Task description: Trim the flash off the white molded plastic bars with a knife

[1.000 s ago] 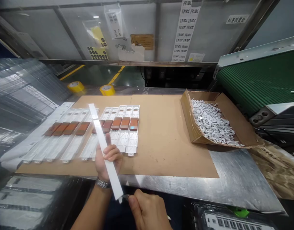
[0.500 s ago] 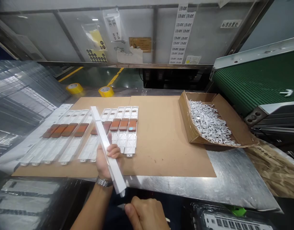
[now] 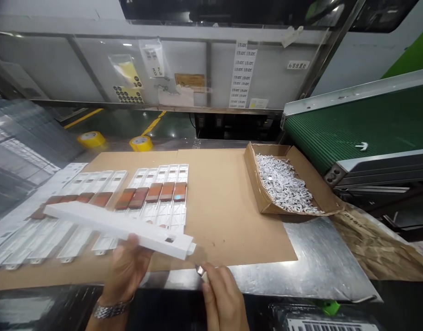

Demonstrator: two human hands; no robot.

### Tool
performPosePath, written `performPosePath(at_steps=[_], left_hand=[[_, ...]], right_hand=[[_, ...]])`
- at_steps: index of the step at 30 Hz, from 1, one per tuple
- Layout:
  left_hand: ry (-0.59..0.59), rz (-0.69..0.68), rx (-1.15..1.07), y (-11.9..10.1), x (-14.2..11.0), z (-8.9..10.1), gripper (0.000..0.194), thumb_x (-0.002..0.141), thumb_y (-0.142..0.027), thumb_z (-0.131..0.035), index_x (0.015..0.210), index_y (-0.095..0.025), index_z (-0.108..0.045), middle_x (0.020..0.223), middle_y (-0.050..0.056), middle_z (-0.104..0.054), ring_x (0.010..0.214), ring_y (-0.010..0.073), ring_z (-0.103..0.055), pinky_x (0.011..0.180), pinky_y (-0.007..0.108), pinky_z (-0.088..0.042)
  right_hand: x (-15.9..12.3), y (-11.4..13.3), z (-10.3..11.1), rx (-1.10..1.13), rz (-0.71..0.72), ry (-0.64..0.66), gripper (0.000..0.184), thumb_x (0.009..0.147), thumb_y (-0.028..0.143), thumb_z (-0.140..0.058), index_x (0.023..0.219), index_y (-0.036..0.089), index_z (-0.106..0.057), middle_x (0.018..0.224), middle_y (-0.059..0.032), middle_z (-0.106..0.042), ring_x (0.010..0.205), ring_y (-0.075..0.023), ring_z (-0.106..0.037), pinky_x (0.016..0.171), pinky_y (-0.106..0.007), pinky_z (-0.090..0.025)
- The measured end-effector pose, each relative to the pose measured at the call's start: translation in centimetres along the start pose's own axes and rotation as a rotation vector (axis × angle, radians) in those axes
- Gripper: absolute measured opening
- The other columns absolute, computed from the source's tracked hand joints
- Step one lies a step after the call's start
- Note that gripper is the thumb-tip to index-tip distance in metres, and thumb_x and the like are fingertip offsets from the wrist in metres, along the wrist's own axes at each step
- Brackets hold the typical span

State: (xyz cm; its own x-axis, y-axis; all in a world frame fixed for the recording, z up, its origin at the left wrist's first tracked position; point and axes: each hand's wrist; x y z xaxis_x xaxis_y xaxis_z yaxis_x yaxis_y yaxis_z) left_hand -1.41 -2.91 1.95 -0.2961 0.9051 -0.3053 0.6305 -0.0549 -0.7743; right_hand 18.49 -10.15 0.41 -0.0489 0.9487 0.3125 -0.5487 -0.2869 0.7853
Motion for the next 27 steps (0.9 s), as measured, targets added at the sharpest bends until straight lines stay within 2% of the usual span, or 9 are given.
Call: performPosePath(at_steps=[5,11,15,27], left_hand=[[-0.094,-0.049,0.038,-0.1,-0.2,-0.2,0.059,0.052,-0.044,-0.082,0.097,-0.019,-0.053,0.08,0.002,-0.067,0.073,0.0195,-0.066,0.063,0.029,-0.056],[-0.122,-0.056,0.067,-0.1,-0.1,-0.4,0.057,0.05,-0.044,-0.083,0.089,-0.02,-0.049,0.077,-0.001,-0.065,0.071,0.0193,-0.066,0.058,0.029,-0.055],[-0.118,-0.08,0.071,-0.2,-0.3,-0.5,0.054,0.052,-0.042,-0.082,0.09,-0.022,-0.049,0.079,-0.003,-0.064,0.07,0.0171,-0.065,0.059,0.027,-0.055],[-0.165,-0.018,0.113,-0.8,-0.7,-1.0,0.059,0.048,-0.044,-0.083,0.087,-0.021,-0.048,0.081,-0.002,-0.062,0.073,0.0186,-0.065,0.058,0.028,-0.054]], right_hand=[[-0.4,-0.7,-1.2,-0.137,0.108,-0.028,0.033,0.094,0.022,-0.04,0.126,0.022,-0.048,0.086,-0.0065,-0.06,0.07,-0.0156,-0.061,0.064,-0.023,-0.05],[-0.8,-1.0,-2.0,-0.297,0.157,-0.074,0.033,0.095,0.024,-0.038,0.124,0.018,-0.051,0.078,-0.0066,-0.058,0.062,-0.0168,-0.059,0.057,-0.025,-0.048],[-0.7,-0.7,-1.8,-0.317,0.165,-0.047,0.034,0.093,0.02,-0.04,0.126,0.017,-0.049,0.077,-0.0066,-0.058,0.062,-0.0168,-0.059,0.058,-0.025,-0.048],[-0.5,-0.4,-1.6,-0.334,0.195,-0.029,0.034,0.093,0.018,-0.042,0.126,0.014,-0.049,0.076,-0.0059,-0.057,0.061,-0.0153,-0.057,0.058,-0.023,-0.049]])
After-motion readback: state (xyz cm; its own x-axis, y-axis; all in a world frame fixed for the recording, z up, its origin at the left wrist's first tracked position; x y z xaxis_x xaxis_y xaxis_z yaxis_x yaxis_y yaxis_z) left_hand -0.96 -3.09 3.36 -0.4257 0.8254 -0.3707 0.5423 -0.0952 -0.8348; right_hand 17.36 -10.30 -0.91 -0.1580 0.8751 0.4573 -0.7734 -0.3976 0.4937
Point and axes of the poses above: each hand's wrist, its own x-axis towards the middle knuckle, its own z-axis out of the back of the hand, y = z × x
